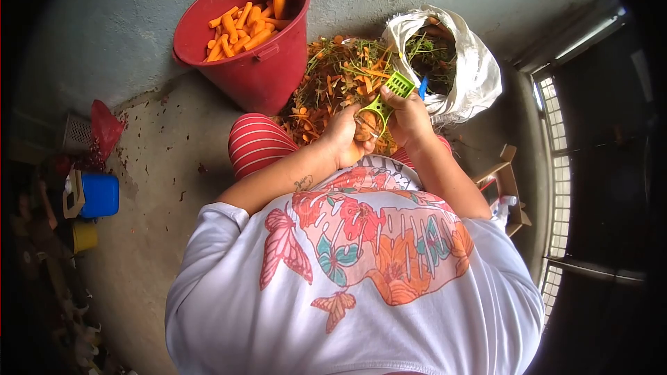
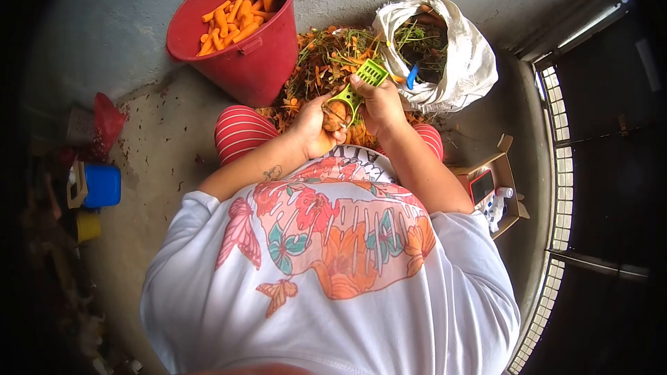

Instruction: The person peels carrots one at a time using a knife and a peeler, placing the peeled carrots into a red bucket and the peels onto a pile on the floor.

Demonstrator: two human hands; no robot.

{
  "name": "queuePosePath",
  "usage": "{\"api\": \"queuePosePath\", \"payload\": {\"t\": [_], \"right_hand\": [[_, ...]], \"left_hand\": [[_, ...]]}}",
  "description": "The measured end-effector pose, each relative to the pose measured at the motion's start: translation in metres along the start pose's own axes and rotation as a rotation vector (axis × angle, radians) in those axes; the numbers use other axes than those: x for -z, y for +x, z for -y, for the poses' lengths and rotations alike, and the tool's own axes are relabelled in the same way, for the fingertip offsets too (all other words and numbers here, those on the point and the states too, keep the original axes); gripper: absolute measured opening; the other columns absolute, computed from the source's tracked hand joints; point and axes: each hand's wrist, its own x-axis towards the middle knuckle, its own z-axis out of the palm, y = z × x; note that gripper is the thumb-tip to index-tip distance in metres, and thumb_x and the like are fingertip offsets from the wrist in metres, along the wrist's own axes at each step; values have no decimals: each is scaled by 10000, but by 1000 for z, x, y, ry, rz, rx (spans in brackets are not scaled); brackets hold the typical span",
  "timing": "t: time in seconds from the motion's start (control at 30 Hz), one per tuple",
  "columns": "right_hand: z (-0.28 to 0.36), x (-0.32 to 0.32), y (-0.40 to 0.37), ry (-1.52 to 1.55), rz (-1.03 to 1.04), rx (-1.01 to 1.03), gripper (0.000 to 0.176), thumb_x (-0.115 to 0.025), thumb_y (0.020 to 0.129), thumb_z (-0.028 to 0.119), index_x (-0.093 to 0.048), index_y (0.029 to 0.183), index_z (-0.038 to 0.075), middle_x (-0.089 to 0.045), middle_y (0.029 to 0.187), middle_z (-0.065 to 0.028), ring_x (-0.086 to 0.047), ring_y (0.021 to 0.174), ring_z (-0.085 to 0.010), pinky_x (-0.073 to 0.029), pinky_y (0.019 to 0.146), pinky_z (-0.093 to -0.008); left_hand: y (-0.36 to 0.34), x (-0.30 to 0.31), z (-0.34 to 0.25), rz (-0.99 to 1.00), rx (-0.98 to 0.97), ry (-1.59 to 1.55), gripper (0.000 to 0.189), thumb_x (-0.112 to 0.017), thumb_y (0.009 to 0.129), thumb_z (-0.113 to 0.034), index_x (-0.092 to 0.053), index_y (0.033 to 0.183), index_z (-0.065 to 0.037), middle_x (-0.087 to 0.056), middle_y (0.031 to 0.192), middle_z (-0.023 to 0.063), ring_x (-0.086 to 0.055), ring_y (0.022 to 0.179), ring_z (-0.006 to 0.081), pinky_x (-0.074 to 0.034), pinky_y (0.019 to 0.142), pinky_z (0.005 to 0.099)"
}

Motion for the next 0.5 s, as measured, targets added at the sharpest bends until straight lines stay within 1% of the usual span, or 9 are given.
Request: {"api": "queuePosePath", "payload": {"t": [0.03, 0.13, 0.17, 0.27, 0.3, 0.4, 0.43, 0.47, 0.5], "right_hand": [[-3, 3, 3, -2, -12, -3, 182, -554, 895, 53, -541, 1065, -12, -621, 937, -120, -630, 813, -235, -538, 751, -379], [5, 26, 26, -68, -86, -66, 164, -547, 906, 71, -542, 1048, -12, -623, 918, -124, -642, 764, -235, -559, 701, -372], [6, 28, 30, -40, -62, -34, 139, -539, 913, 77, -544, 1023, -9, -625, 900, -124, -652, 735, -237, -572, 652, -362], [3, 32, 44, -28, -28, 47, 127, -532, 913, 68, -543, 1013, -9, -627, 903, -117, -656, 769, -238, -572, 673, -366], [4, 31, 49, 6, -75, 55, 123, -530, 911, 58, -541, 1017, -5, -628, 900, -115, -663, 750, -235, -564, 608, -338], [2, 55, 81, -67, -197, -11, 65, -598, 880, 75, -571, 933, 49, -602, 748, -43, -558, 557, -121, -409, 409, -252], [12, 53, 80, -183, -226, 7, 47, -621, 869, 91, -581, 864, 67, -579, 690, -22, -447, 458, -81, -288, 356, -244], [9, 63, 97, -210, -337, 24, 57, -625, 869, 96, -585, 846, 63, -555, 660, -5, -375, 416, -78, -284, 360, -252], [13, 64, 99, -290, -354, 102, 65, -633, 866, 106, -589, 851, 60, -568, 670, -8, -399, 433, -78, -305, 373, -252]], "left_hand": [[1, 2, 1, 8, -4, 5, 311, -374, 950, -391, -553, 945, -137, -537, 725, 38, -473, 555, 132, -343, 440, 225], [-5, -1, 3, -11, 13, -3, 334, -361, 951, -394, -532, 977, -108, -528, 750, 67, -478, 578, 152, -354, 453, 226], [-7, -3, 3, -23, 20, -10, 343, -357, 951, -396, -525, 990, -99, -525, 758, 77, -480, 587, 159, -358, 458, 226], [1, 8, 0, 37, 26, 1, 368, -354, 949, -411, -513, 1022, -88, -523, 776, 95, -485, 611, 168, -372, 469, 236], [2, 10, -2, 37, 36, -9, 370, -356, 947, -414, -512, 1026, -87, -524, 774, 95, -486, 611, 168, -374, 470, 239], [1, 13, -7, 41, 34, -16, 374, -364, 944, -421, -508, 1035, -87, -530, 775, 97, -493, 614, 171, -380, 472, 249], [0, 14, -9, 44, 13, -3, 374, -367, 944, -422, -508, 1036, -88, -533, 777, 98, -497, 617, 172, -383, 473, 253], [-1, 15, -11, 49, -10, 12, 374, -370, 944, -424, -508, 1036, -89, -536, 780, 99, -501, 619, 173, -385, 474, 256], [0, 19, -18, 33, -17, -2, 372, -384, 938, -432, -506, 1043, -97, -549, 790, 93, -519, 633, 176, -391, 479, 266]]}}
